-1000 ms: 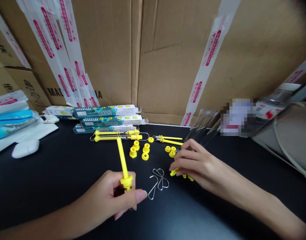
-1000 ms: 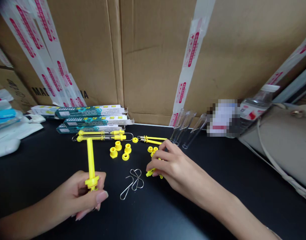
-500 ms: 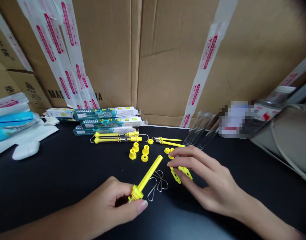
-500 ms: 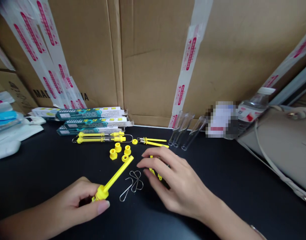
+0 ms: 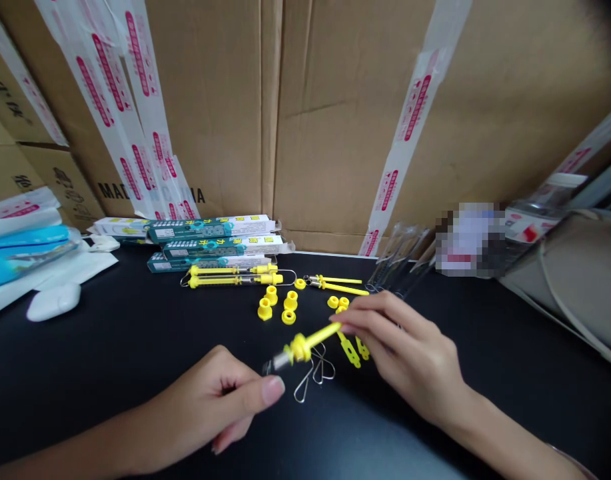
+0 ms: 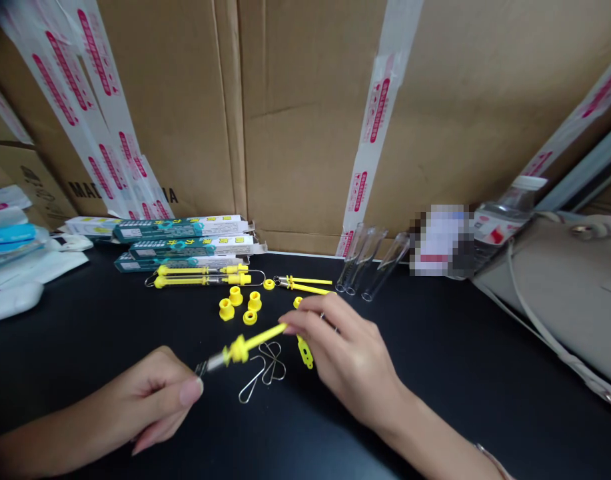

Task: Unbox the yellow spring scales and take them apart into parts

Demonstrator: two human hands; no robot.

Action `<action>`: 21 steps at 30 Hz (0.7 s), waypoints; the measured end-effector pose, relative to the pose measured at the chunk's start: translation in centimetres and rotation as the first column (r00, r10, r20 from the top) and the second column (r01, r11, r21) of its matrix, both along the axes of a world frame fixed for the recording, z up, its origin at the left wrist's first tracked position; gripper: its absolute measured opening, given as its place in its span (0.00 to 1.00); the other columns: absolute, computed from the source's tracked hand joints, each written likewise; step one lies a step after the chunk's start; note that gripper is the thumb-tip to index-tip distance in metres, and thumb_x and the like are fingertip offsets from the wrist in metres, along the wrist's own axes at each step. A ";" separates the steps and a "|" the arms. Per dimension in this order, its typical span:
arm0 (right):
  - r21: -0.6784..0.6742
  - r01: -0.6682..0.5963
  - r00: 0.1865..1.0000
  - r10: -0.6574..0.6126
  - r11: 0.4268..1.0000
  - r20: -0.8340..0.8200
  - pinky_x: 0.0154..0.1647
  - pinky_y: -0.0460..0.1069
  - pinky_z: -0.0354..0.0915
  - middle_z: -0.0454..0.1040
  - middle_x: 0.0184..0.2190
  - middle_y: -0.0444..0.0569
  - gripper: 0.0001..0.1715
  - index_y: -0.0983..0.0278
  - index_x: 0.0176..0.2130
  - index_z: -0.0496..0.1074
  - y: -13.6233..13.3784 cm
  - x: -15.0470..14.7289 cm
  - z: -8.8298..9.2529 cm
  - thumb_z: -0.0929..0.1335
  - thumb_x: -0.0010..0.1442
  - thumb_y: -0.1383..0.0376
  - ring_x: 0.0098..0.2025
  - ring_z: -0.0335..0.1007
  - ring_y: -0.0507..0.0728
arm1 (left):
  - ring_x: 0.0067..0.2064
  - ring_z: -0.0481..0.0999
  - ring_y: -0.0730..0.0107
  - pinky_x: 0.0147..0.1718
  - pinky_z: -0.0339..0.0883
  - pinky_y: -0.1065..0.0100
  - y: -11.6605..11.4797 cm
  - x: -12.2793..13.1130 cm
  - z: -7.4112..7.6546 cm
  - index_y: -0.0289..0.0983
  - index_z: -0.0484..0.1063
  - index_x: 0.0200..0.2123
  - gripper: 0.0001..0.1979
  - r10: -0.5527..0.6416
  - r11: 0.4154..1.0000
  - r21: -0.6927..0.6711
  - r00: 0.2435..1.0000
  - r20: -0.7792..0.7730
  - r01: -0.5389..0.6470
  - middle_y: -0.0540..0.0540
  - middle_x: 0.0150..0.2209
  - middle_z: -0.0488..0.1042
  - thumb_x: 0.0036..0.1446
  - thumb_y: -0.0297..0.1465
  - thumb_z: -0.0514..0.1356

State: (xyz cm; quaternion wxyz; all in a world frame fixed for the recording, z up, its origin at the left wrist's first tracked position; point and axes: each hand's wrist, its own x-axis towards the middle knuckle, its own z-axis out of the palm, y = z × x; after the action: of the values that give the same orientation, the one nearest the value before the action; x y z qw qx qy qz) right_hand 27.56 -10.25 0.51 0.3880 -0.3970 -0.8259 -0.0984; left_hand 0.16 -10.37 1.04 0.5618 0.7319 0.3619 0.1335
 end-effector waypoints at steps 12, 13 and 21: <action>-0.019 0.535 0.828 -0.520 0.845 0.209 0.19 0.46 0.61 0.78 0.41 0.50 0.19 0.63 0.43 0.79 3.8 2.7 -1.9 0.60 0.72 0.63 0.27 0.76 0.53 | 0.14 0.50 0.82 0.16 0.42 0.74 0.4 0.4 0.6 0.38 0.64 0.24 0.22 0.240 0.971 -0.031 0.969 0.063 -0.238 0.60 0.14 0.55 0.61 0.49 0.58; -0.021 0.540 0.825 -0.525 0.841 0.208 0.19 0.46 0.61 0.78 0.41 0.50 0.18 0.62 0.44 0.79 3.9 2.6 -1.9 0.60 0.72 0.64 0.27 0.76 0.53 | 0.14 0.49 0.82 0.16 0.42 0.74 0.7 0.3 0.4 0.38 0.65 0.26 0.21 0.246 0.969 -0.021 0.966 0.082 -0.245 0.61 0.13 0.54 0.62 0.49 0.57; -0.032 0.579 0.796 -0.557 0.814 0.238 0.16 0.46 0.56 0.79 0.41 0.48 0.15 0.61 0.42 0.78 4.1 2.5 -2.2 0.62 0.70 0.66 0.24 0.75 0.52 | 0.21 0.60 0.78 0.21 0.56 0.76 2.1 -0.8 0.3 0.40 0.65 0.47 0.16 0.313 0.934 0.143 0.943 0.115 -0.327 0.60 0.21 0.58 0.61 0.41 0.61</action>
State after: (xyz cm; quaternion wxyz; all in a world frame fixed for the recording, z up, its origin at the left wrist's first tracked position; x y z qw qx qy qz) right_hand 30.05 -6.13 -1.72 0.2269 -0.6329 -0.7098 -0.2103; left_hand -0.63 -8.28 1.31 0.4879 0.6990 0.4386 0.2846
